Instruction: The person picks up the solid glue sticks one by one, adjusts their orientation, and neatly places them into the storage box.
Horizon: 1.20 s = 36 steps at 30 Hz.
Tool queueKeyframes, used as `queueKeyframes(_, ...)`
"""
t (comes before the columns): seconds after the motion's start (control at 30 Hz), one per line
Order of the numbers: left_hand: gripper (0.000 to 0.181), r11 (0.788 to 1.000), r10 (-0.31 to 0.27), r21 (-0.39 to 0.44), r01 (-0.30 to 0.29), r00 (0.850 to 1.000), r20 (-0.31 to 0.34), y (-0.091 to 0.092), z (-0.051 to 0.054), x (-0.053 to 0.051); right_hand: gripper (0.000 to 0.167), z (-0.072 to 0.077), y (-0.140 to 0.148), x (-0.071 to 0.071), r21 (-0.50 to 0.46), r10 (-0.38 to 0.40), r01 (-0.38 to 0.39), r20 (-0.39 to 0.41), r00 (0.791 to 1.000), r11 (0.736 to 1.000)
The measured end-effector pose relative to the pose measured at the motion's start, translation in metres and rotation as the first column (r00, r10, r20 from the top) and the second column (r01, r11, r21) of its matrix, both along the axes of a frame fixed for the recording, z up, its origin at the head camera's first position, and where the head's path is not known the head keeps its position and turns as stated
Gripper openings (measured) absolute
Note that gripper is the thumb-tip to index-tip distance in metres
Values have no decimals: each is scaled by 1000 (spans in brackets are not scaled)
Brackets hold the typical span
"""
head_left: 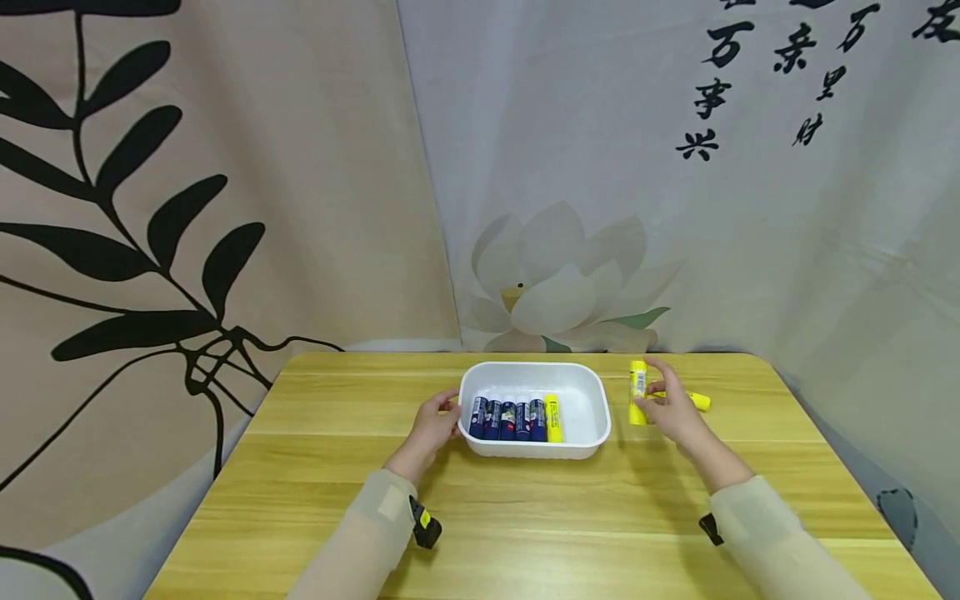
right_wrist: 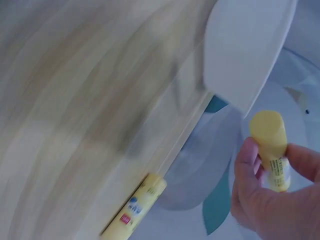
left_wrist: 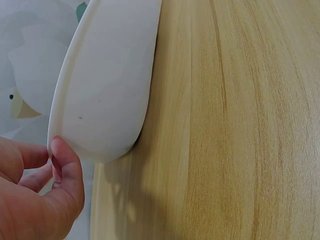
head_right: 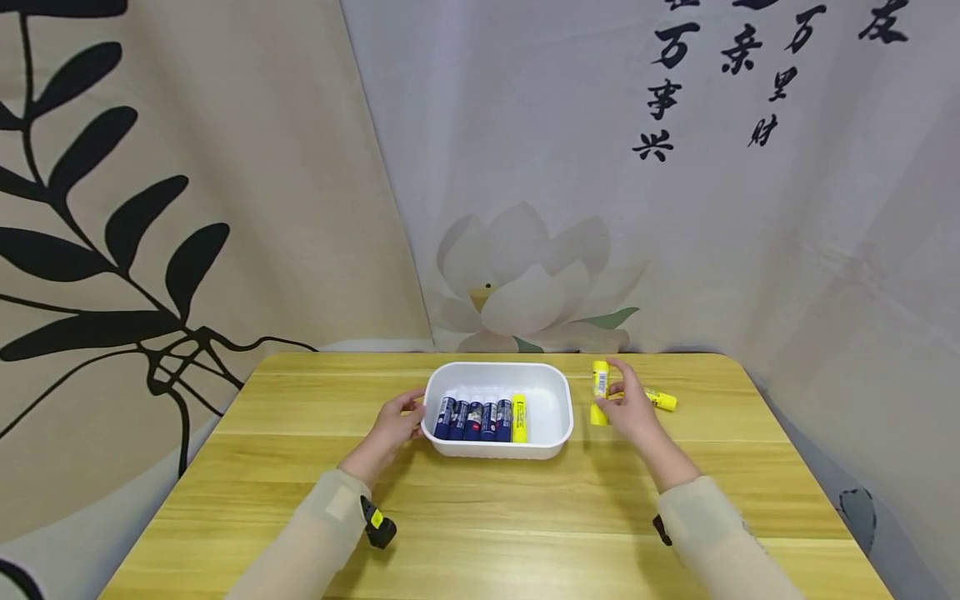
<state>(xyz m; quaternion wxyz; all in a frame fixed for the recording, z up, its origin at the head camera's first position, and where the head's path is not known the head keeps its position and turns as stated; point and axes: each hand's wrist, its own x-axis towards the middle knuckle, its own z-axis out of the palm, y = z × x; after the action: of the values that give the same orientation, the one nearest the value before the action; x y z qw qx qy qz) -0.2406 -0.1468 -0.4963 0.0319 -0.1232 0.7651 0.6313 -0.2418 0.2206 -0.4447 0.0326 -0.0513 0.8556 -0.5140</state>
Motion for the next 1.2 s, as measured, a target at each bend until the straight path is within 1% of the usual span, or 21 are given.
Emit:
queueKeyframes(0.07,41,1000,-2,-1,2,1000,1,0,0,0,72,2,-6,3,-49,-9,11,38,999,999)
queueKeyframes(0.13,40,1000,-4,-2,4,1000,3,-1,-1,0,72,2,-12,6,-73,-15,17,29,999,997)
queueKeyframes(0.17,40,1000,-4,0,4,1000,4,-1,-1,-1,72,2,-15,8,-79,-18,19,10,1000,997)
queueKeyframes(0.27,40,1000,1,6,-1,1000,7,-1,-1,-1,70,0,-26,13,-51,-46,41,-92,995,998)
queueKeyframes(0.37,40,1000,1,11,-1,1000,2,0,-2,-1,67,-5,-38,17,-8,-80,80,-201,976,997)
queueKeyframes(0.47,40,1000,-3,15,3,1000,-2,0,-1,-1,67,-9,-50,18,27,-89,100,-254,963,995)
queueKeyframes(0.5,40,1000,-4,17,4,1000,-2,0,-1,-1,67,-10,-54,18,41,-88,101,-256,963,994)
queueKeyframes(0.57,40,1000,-4,23,4,1000,-3,0,-1,-1,67,-10,-62,16,86,-76,98,-236,969,991)
queueKeyframes(0.67,39,1000,-8,25,8,1000,-5,-1,0,-1,67,-6,-75,12,194,-51,87,-187,981,977)
queueKeyframes(0.8,39,1000,-8,13,8,1000,-1,-1,0,-1,68,-1,-90,1,332,-16,49,-101,995,942)
queueKeyframes(0.9,40,1000,-9,6,9,1000,5,-1,0,-1,67,-2,-100,-7,408,-5,14,-25,1000,913)
queueKeyframes(0.97,40,1000,-8,2,8,1000,2,-1,0,-1,66,-4,-106,-11,457,-2,-10,27,1000,889)
queueKeyframes(1.07,40,1000,-4,-1,4,1000,-1,-1,0,0,65,-8,-112,-16,507,0,-48,94,996,860)
queueKeyframes(1.2,40,1000,-3,-4,3,1000,-5,-1,-1,-1,63,-15,-117,-21,534,-14,-77,165,986,842)
